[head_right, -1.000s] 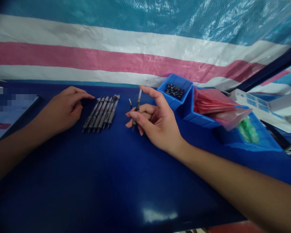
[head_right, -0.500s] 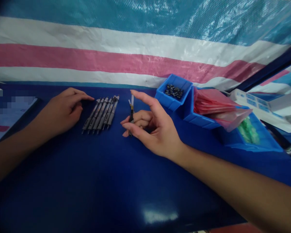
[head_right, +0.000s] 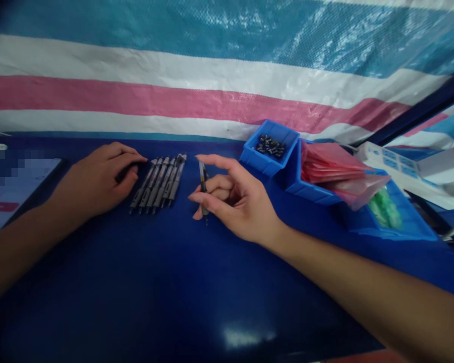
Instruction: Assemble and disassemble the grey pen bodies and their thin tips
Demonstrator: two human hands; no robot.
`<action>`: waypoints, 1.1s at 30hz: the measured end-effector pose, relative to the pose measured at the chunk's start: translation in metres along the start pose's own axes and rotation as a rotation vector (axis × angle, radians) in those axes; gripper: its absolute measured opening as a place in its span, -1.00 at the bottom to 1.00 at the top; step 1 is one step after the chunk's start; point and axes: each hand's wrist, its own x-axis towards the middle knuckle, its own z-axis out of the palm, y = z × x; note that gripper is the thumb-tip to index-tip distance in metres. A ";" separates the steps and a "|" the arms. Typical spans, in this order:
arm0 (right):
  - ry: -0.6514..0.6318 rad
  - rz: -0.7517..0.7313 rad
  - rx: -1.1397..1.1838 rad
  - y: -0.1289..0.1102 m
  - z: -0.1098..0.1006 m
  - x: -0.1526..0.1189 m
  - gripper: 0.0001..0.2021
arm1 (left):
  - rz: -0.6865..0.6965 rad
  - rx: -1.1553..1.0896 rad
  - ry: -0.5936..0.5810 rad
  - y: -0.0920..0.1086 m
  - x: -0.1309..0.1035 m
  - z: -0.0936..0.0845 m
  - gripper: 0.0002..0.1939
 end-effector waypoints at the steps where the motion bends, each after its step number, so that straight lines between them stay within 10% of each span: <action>1: 0.001 0.004 0.007 0.000 0.000 0.000 -0.37 | 0.002 0.018 0.000 0.001 0.000 0.000 -0.53; 33: -0.035 0.035 0.044 0.000 -0.002 -0.003 -0.36 | 0.046 -0.070 0.040 -0.008 0.000 0.009 -0.58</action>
